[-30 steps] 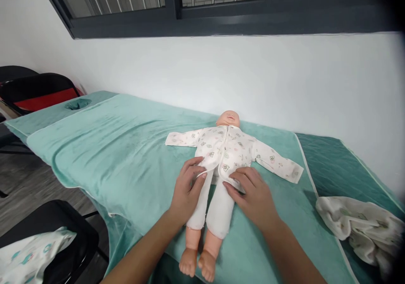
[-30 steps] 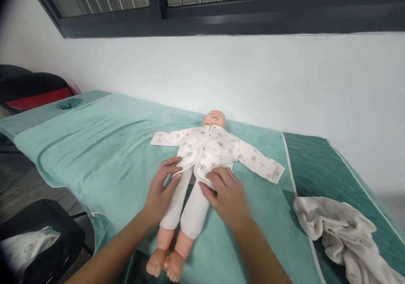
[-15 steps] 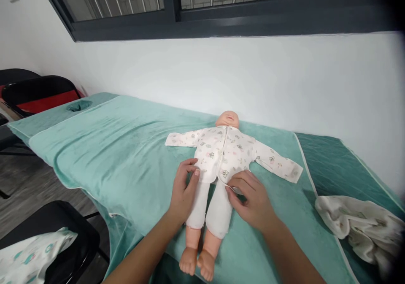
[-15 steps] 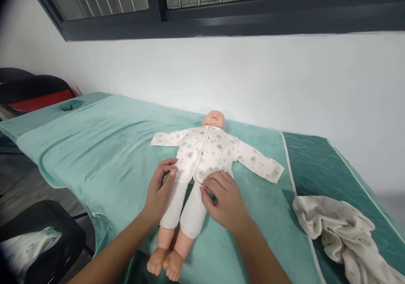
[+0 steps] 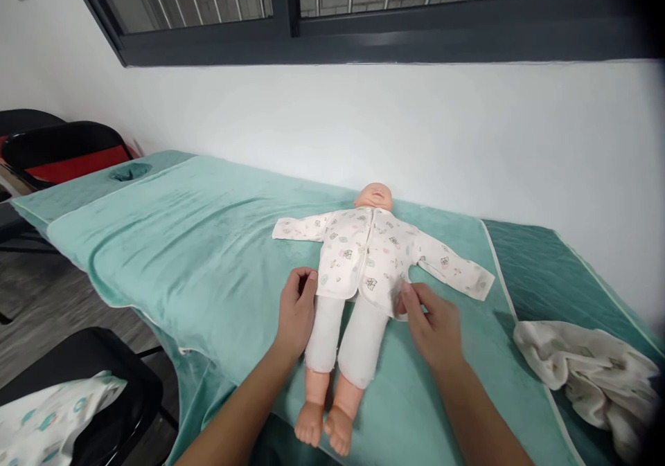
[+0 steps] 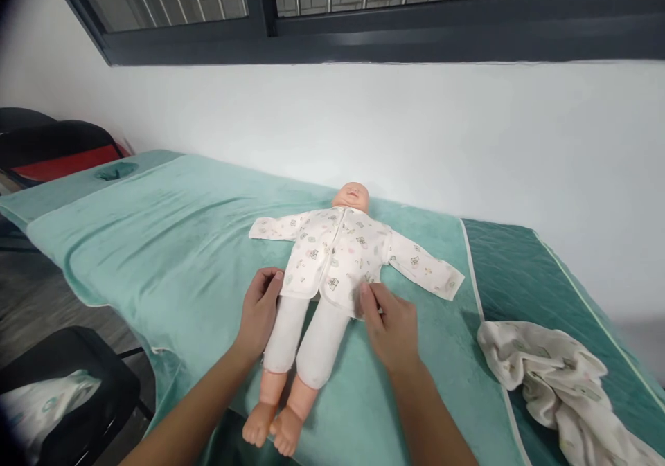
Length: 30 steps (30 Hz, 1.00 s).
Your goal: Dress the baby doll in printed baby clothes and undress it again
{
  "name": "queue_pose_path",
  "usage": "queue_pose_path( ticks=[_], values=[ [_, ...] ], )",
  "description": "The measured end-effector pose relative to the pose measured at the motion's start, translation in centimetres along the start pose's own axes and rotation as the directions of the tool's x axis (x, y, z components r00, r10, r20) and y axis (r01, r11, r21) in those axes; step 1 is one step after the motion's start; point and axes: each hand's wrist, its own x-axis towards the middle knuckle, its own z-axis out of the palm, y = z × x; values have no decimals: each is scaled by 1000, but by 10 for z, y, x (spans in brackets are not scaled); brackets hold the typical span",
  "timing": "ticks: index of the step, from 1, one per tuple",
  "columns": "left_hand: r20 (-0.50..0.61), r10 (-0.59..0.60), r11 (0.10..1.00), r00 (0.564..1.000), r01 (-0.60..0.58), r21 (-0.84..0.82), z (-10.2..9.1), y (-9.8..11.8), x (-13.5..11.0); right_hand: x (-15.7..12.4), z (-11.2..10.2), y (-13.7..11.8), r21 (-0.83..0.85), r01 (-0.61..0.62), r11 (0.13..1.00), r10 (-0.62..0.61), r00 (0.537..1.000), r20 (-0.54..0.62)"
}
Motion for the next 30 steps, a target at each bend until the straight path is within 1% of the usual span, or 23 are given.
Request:
queue_pose_path(
  ticks=[3, 6, 11, 14, 16, 18, 20, 23, 24, 26, 28, 30],
  values=[
    [-1, -1, 1000, 1000, 1, 15, 0, 0, -1, -1, 1, -2, -5, 35, 999, -35, 997, 64],
    [0, -14, 1000, 1000, 14, 6, 0, 0, -2, -2, 1, -5, 47, 15, 999, -18, 997, 73],
    [-14, -10, 1000, 1000, 10, 0, -1, -1, -1, 0, 0, -6, 245, -137, 960, 129, 990, 50],
    [-31, 8, 1000, 999, -9, -7, -1, -6, 1, 1, -3, -4, 269, -213, 939, 221, 975, 3],
    [-45, 25, 1000, 999, -25, 3, -2, -10, 2, 2, -5, -1, 216, -268, 939, 279, 960, -19],
    [-40, 54, 997, 998, -52, 61, -5, -15, 3, 1, -9, 4, 134, -320, 938, 323, 947, 3],
    [-10, 118, 977, 993, -114, 182, -12, -20, 2, -2, -12, 9, 28, -352, 935, 351, 935, 42],
    [91, 249, 877, 964, -265, 401, -24, -24, 0, -16, -16, 18, -87, -369, 926, 373, 927, 41],
    [133, 277, 836, 952, -307, 455, -27, -25, -1, -22, -16, 21, -108, -364, 925, 368, 929, 28],
    [208, 295, 770, 933, -360, 526, -31, -25, -3, -34, -15, 24, -146, -328, 933, 333, 943, 9],
    [251, 279, 720, 927, -374, 584, -32, -24, -3, -42, -12, 24, -216, -259, 941, 270, 962, 23],
    [269, 258, 671, 928, -372, 642, -29, -22, -3, -45, -9, 21, -287, -201, 937, 226, 972, 58]
  ],
)
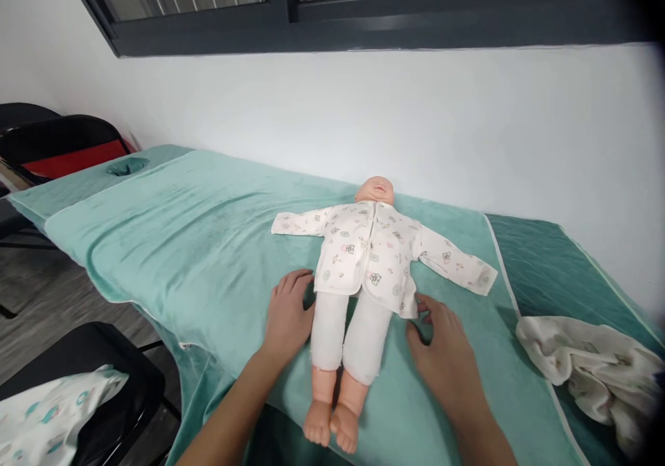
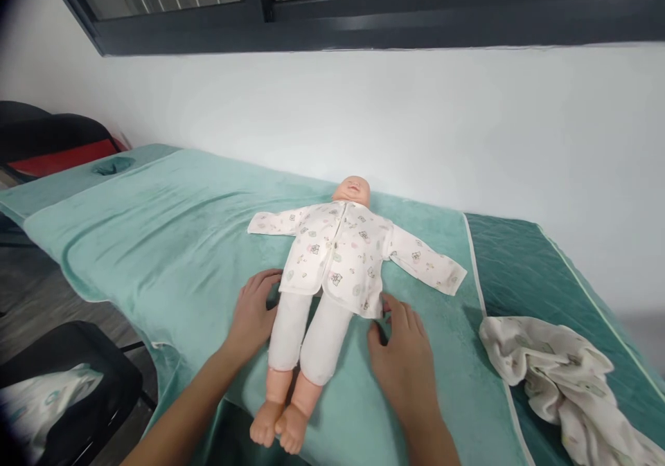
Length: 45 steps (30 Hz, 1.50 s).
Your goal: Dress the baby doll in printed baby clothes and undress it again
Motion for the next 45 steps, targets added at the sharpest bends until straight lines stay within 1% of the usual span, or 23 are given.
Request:
queue_pose_path(
  ticks=[1, 3, 6, 9, 12, 15, 18, 21, 23, 25, 27, 29, 32, 34, 36, 37, 38, 40, 41, 43, 45],
  values=[
    [9, -2, 999, 1000, 1, 33, 1, 2, 1, 1, 1, -3, -26, 4, 1000, -3, 1000, 14],
    [24, 0, 997, 1000, -2, 75, 5, 7, 5, 5, 1, -9, -39, -45, 998, 46, 998, 37],
    [40, 9, 997, 999, -12, 79, 13, 17, 12, 12, 0, -18, 29, -187, 982, 185, 981, 60],
    [41, 11, 998, 999, -13, 55, 20, 26, 17, 14, -2, -21, 115, -264, 958, 257, 964, 72],
    [24, -6, 1000, 1000, 6, 17, 22, 30, 19, 12, -3, -21, 193, -270, 943, 268, 963, 36],
    [-7, -23, 996, 1000, 23, -83, 19, 28, 16, 8, -3, -20, 230, -246, 942, 250, 968, 9],
    [-77, -36, 988, 996, 24, -150, 15, 22, 11, 3, -4, -20, 172, -238, 956, 236, 971, 29],
    [-130, -68, 990, 989, 50, -132, 13, 18, 7, -3, -6, -20, 86, -245, 966, 240, 969, 65],
    [-151, -102, 987, 983, 81, -139, 12, 17, 5, -7, -7, -19, 58, -253, 966, 250, 966, 59],
    [-164, -142, 976, 976, 110, -188, 11, 17, 4, -9, -8, -17, 52, -269, 962, 267, 963, 42],
    [-150, -162, 949, 975, 113, -295, 10, 16, 2, -12, -8, -15, 60, -274, 960, 273, 962, 21],
    [-142, -173, 889, 975, 92, -449, 9, 15, 1, -14, -8, -12, 98, -260, 961, 263, 965, -11],
    [-117, -236, 737, 965, 99, -668, 7, 11, 3, -17, -7, -8, 224, -238, 945, 263, 960, -92],
    [-30, -280, 640, 959, 163, -751, 3, 10, 9, -17, -7, -5, 335, -244, 910, 313, 935, -167],
    [99, -287, 545, 953, 247, -802, 0, 10, 19, -13, -8, -2, 500, -251, 829, 393, 897, -202],
    [166, -282, 489, 945, 290, -823, -2, 11, 26, -9, -8, 0, 601, -248, 760, 434, 882, -184],
    [235, -270, 427, 934, 335, -840, -3, 13, 33, -3, -8, 1, 700, -243, 672, 462, 876, -139],
    [356, -222, 299, 908, 411, -861, -3, 17, 49, 15, -6, 3, 838, -237, 492, 452, 892, -13],
    [408, -187, 242, 893, 445, -862, -1, 19, 56, 26, -5, 2, 871, -246, 426, 416, 908, 52],
    [495, -109, 143, 862, 506, -850, 5, 22, 71, 50, -3, -1, 888, -278, 366, 307, 937, 167],
    [566, -53, 47, 822, 569, -821, 13, 25, 84, 72, 1, -7, 879, -329, 346, 217, 939, 266]
  ],
)
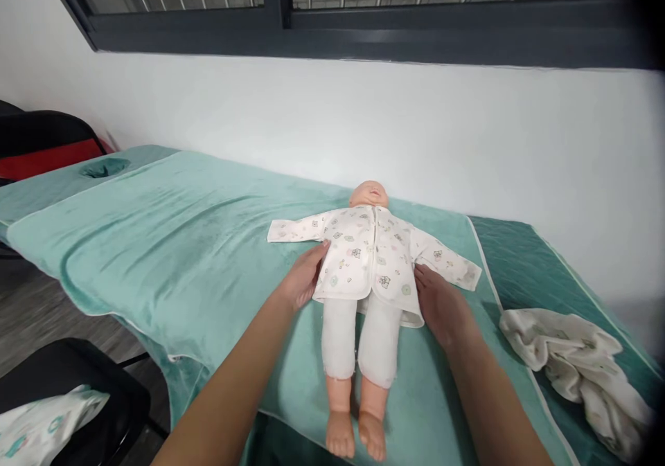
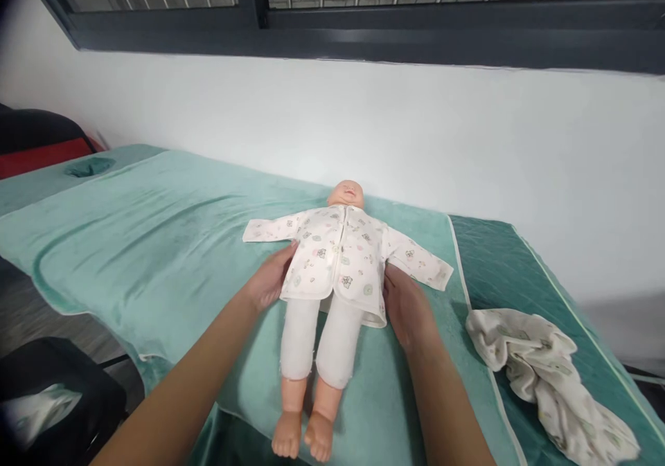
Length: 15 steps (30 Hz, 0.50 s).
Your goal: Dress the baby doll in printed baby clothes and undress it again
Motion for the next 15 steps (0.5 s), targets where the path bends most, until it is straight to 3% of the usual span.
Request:
queue_pose_path(
  ticks=[5, 8, 15],
  values=[
    [43, -139, 978, 989, 144, -148, 3, -3, 30, 29, 16, -2, 35, -119, 992, 117, 991, 61],
    [61, -138, 971, 989, 148, -187, 3, -4, 45, 39, 18, 2, 74, -119, 990, 113, 990, 84],
    [115, -98, 969, 988, 121, -217, 12, -2, 79, 68, 17, -3, 231, -96, 968, 104, 994, -23]
  ],
)
